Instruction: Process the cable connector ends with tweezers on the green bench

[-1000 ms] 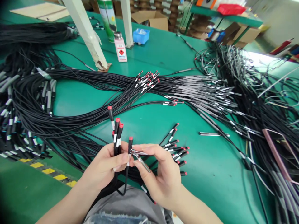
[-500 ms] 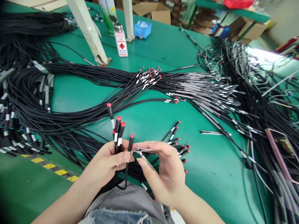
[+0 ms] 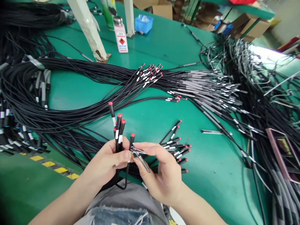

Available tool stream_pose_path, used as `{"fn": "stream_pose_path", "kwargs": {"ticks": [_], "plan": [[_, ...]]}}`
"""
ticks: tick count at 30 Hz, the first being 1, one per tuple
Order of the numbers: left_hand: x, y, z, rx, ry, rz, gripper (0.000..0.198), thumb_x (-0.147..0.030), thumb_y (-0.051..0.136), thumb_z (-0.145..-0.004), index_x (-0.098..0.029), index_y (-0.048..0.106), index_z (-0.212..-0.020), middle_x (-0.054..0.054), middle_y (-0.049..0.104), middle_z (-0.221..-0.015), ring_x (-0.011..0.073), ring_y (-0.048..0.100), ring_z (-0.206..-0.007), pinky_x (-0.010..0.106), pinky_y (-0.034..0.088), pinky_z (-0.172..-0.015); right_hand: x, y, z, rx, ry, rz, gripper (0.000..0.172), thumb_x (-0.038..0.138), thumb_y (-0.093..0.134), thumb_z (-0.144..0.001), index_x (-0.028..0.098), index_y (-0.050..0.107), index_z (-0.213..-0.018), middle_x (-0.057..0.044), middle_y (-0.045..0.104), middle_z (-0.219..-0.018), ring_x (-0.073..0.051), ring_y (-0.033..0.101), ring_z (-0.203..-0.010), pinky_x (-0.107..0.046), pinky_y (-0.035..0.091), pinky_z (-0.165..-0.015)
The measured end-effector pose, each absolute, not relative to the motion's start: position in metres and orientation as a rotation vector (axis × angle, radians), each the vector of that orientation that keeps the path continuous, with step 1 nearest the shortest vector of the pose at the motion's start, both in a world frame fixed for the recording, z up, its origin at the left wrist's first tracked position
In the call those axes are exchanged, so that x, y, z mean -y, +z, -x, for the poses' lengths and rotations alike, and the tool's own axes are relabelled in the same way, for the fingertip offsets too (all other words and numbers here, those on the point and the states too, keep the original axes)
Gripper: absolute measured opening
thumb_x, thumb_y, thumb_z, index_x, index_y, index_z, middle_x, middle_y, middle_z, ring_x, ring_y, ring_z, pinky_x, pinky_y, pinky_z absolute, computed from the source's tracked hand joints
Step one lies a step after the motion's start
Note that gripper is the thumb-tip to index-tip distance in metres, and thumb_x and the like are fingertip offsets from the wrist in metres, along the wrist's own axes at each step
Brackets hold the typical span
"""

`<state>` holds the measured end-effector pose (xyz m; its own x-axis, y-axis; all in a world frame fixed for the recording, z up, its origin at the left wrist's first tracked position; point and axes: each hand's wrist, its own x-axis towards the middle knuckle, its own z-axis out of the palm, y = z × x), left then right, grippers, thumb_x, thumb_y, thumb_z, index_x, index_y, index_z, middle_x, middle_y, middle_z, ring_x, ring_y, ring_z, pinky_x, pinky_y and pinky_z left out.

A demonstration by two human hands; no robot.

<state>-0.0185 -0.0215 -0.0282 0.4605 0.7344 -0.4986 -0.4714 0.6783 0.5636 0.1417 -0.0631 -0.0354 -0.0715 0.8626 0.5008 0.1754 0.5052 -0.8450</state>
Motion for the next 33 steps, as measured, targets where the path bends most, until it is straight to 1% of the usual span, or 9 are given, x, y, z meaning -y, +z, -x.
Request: {"fn": "stream_pose_path", "kwargs": {"ticks": [5, 8, 11, 17, 24, 27, 29, 31, 33], "plan": [[0.021, -0.033, 0.019, -0.763, 0.764, -0.417, 0.03, -0.028, 0.092, -0.057, -0.015, 0.066, -0.064, 0.001, 0.065, -0.053, 0.0016, 0.036, -0.039, 0.016, 0.018, -0.04, 0.065, -0.035, -0.145, 1.619, 0.692, 0.996, 0.047, -0.006, 0.06, -0.083, 0.021, 0.052, -0.121, -0.006, 0.07, -0.115, -0.016, 0.069, -0.107, -0.026, 0.06, -0.091], [0.022, -0.034, 0.021, -0.717, 0.762, -0.461, 0.019, -0.029, 0.086, -0.068, -0.016, 0.073, -0.074, 0.003, 0.068, -0.06, 0.0018, 0.035, -0.042, 0.018, 0.017, -0.042, 0.064, -0.032, -0.144, 1.487, 0.757, 0.956, 0.049, -0.008, 0.058, -0.083, 0.022, 0.052, -0.121, -0.005, 0.07, -0.115, -0.015, 0.068, -0.108, -0.026, 0.06, -0.092], [0.023, -0.033, 0.023, -0.686, 0.762, -0.487, 0.016, -0.028, 0.081, -0.073, -0.016, 0.077, -0.082, 0.004, 0.069, -0.064, 0.0018, 0.034, -0.043, 0.019, 0.017, -0.043, 0.062, -0.029, -0.142, 1.37, 0.819, 0.919, 0.048, -0.008, 0.057, -0.084, 0.022, 0.052, -0.121, -0.005, 0.068, -0.117, -0.016, 0.068, -0.11, -0.027, 0.06, -0.094], [0.023, -0.031, 0.022, -0.628, 0.781, -0.465, 0.013, -0.027, 0.081, -0.074, -0.015, 0.075, -0.076, 0.003, 0.065, -0.06, 0.0024, 0.034, -0.043, 0.019, 0.016, -0.042, 0.061, -0.031, -0.138, 1.385, 0.892, 0.912, 0.041, -0.002, 0.057, -0.089, 0.023, 0.051, -0.121, -0.007, 0.068, -0.115, -0.017, 0.067, -0.11, -0.031, 0.061, -0.094], [0.021, -0.031, 0.022, -0.646, 0.758, -0.461, 0.019, -0.026, 0.081, -0.071, -0.012, 0.069, -0.07, 0.003, 0.063, -0.059, 0.0029, 0.032, -0.043, 0.019, 0.015, -0.041, 0.061, -0.036, -0.139, 1.484, 0.798, 0.893, 0.047, -0.005, 0.058, -0.086, 0.022, 0.05, -0.125, -0.008, 0.067, -0.114, -0.019, 0.065, -0.112, -0.034, 0.06, -0.093], [0.022, -0.032, 0.021, -0.667, 0.755, -0.461, 0.019, -0.027, 0.081, -0.072, -0.012, 0.069, -0.07, 0.002, 0.062, -0.06, 0.0027, 0.032, -0.044, 0.019, 0.014, -0.042, 0.06, -0.037, -0.141, 1.588, 0.675, 0.939, 0.045, -0.004, 0.06, -0.085, 0.021, 0.052, -0.121, -0.008, 0.069, -0.113, -0.021, 0.067, -0.11, -0.039, 0.06, -0.093], [0.022, -0.031, 0.019, -0.709, 0.759, -0.469, 0.019, -0.027, 0.08, -0.073, -0.012, 0.069, -0.072, 0.0, 0.057, -0.058, 0.0029, 0.032, -0.044, 0.019, 0.014, -0.042, 0.058, -0.036, -0.143, 1.636, 0.631, 0.983, 0.041, -0.003, 0.06, -0.085, 0.022, 0.053, -0.118, -0.008, 0.071, -0.112, -0.022, 0.068, -0.109, -0.042, 0.059, -0.096], [0.022, -0.029, 0.017, -0.757, 0.793, -0.455, 0.018, -0.028, 0.08, -0.074, -0.012, 0.071, -0.077, -0.001, 0.054, -0.06, 0.0044, 0.035, -0.048, 0.018, 0.017, -0.042, 0.057, -0.034, -0.144, 1.615, 0.635, 1.022, 0.04, -0.002, 0.061, -0.086, 0.022, 0.054, -0.117, -0.006, 0.071, -0.11, -0.021, 0.068, -0.108, -0.041, 0.057, -0.098], [0.022, -0.027, 0.017, -0.775, 0.837, -0.415, 0.02, -0.029, 0.08, -0.074, -0.014, 0.071, -0.084, 0.0, 0.054, -0.065, 0.0068, 0.041, -0.054, 0.017, 0.022, -0.042, 0.055, -0.031, -0.146, 1.526, 0.644, 1.062, 0.044, 0.001, 0.061, -0.087, 0.024, 0.052, -0.123, -0.005, 0.07, -0.107, -0.019, 0.069, -0.102, -0.037, 0.058, -0.093]]}}
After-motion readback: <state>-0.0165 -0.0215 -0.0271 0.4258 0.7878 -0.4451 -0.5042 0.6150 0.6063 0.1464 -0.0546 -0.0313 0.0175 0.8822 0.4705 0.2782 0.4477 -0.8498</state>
